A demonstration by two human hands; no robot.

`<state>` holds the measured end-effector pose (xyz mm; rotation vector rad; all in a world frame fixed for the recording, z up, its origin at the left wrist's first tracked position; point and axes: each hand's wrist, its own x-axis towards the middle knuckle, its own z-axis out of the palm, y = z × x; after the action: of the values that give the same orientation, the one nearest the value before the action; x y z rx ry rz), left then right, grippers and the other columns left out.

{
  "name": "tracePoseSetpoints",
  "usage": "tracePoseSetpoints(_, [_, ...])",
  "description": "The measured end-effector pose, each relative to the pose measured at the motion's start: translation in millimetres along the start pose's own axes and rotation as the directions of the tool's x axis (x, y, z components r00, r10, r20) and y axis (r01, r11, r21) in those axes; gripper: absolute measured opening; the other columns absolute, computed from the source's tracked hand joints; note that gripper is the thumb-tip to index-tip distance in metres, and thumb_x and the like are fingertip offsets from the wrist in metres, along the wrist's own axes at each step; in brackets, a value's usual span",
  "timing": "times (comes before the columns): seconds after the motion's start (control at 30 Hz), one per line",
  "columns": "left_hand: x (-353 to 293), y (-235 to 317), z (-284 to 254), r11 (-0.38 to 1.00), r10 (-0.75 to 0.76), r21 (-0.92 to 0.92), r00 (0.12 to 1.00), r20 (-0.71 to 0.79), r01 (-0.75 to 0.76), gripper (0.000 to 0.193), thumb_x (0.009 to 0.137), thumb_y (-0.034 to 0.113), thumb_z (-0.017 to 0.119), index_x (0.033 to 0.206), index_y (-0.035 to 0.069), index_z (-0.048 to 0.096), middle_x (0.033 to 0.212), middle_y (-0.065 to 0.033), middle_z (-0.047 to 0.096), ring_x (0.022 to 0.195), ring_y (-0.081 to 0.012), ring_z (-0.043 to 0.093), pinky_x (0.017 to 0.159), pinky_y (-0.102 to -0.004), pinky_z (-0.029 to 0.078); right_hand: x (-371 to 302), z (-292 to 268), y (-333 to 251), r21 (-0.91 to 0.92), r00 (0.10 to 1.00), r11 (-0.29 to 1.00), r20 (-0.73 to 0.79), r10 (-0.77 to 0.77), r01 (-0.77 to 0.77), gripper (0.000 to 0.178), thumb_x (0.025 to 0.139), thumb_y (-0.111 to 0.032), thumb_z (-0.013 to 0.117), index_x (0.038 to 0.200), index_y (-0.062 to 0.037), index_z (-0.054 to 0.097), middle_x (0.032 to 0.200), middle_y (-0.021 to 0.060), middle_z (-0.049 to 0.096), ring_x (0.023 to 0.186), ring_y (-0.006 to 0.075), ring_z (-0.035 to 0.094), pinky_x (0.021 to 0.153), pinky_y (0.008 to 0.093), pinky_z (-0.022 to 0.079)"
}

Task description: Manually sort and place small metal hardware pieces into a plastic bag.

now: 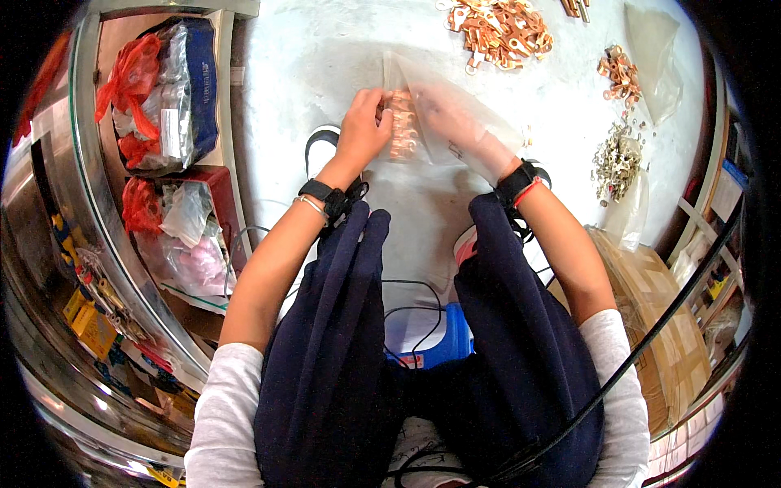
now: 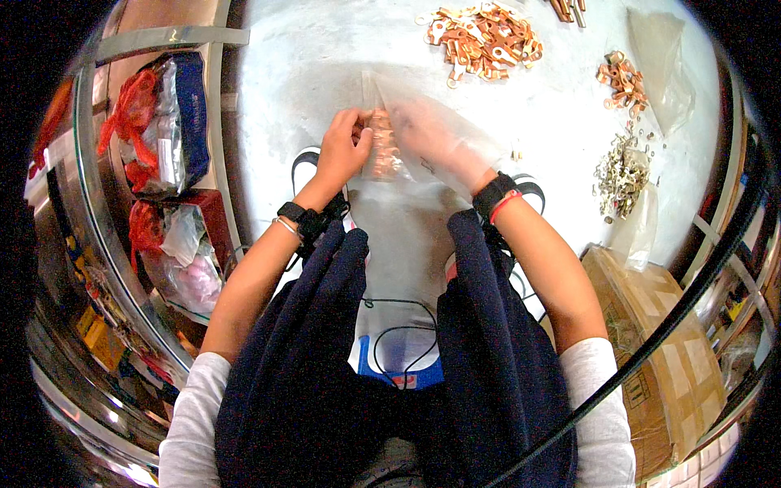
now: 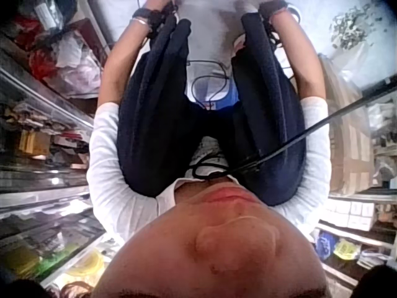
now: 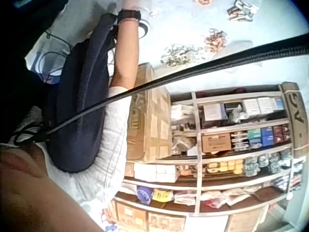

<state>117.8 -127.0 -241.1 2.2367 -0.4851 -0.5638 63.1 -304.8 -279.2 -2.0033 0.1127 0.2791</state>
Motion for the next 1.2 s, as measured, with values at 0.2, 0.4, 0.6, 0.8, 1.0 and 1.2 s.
tracePoseSetpoints(0.2, [0,0,-1,0.999,0.044,0.022,0.998,-0.055,-0.043,0.019,0.087,0.008,0.054,0.105,0.003,0.060,0.097,-0.0156,0.058,0.078,-0.0283,0.062,0.070,-0.0357,0.051,-12,-11,7,0.251,0.939,0.906,0.122,0.320,-0.341,0.031,0.086,-0.012,0.052,0.113,0.0010,0.061,0.101,0.0105,0.066,0.088,0.0174,0.063,0.080,0.0306,0.050])
tracePoseSetpoints(0.4, [2,-1,-3,0.999,0.041,0.032,0.995,-0.092,-0.038,0.019,0.089,0.007,0.052,0.102,0.005,0.065,0.091,-0.0147,0.062,0.076,-0.0286,0.061,0.069,-0.0354,0.049,-27,-14,-1,0.694,0.960,0.664,0.195,0.199,-0.278,0.032,0.087,-0.013,0.053,0.115,0.0017,0.059,0.103,0.0095,0.066,0.095,0.0158,0.063,0.084,0.0276,0.050])
tracePoseSetpoints(0.6, [3,-2,-2,0.998,0.052,0.033,0.992,-0.113,-0.048,0.018,0.088,0.007,0.053,0.101,0.005,0.066,0.090,-0.0148,0.064,0.074,-0.0281,0.062,0.068,-0.0350,0.049,-35,-18,-6,0.756,0.965,0.600,0.204,0.165,-0.263,0.033,0.090,-0.018,0.052,0.116,0.0019,0.059,0.106,0.0090,0.066,0.102,0.0159,0.061,0.086,0.0278,0.049])
tracePoseSetpoints(0.8, [3,-2,-2,0.998,0.055,0.036,0.994,-0.100,-0.052,0.019,0.088,0.007,0.053,0.102,0.005,0.066,0.089,-0.0149,0.064,0.073,-0.0266,0.062,0.067,-0.0347,0.050,-31,-8,15,0.005,0.997,0.999,0.062,-0.040,0.039,0.022,0.086,-0.021,0.058,0.099,-0.0042,0.065,0.096,0.0120,0.065,0.086,0.0275,0.062,0.078,0.0338,0.049])
tracePoseSetpoints(1.0, [3,-2,-1,0.998,0.043,0.057,0.995,-0.089,-0.038,0.020,0.087,0.006,0.052,0.102,0.005,0.065,0.088,-0.0152,0.064,0.072,-0.0265,0.062,0.067,-0.0349,0.050,-33,-2,23,0.018,0.906,0.907,0.051,-0.421,0.421,0.010,0.081,-0.003,0.054,0.090,-0.0056,0.056,0.091,0.0139,0.055,0.090,0.0321,0.050,0.080,0.0396,0.041])
tracePoseSetpoints(1.2, [3,-3,-1,0.998,0.060,0.027,0.993,-0.097,-0.058,0.021,0.086,0.005,0.051,0.102,0.004,0.065,0.087,-0.0156,0.063,0.072,-0.0268,0.061,0.067,-0.0353,0.049,-44,-27,0,-0.434,0.905,0.846,0.408,-0.122,0.310,0.026,0.087,-0.009,0.049,0.111,-0.0079,0.059,0.116,0.0068,0.056,0.114,0.0221,0.049,0.098,0.0332,0.036])
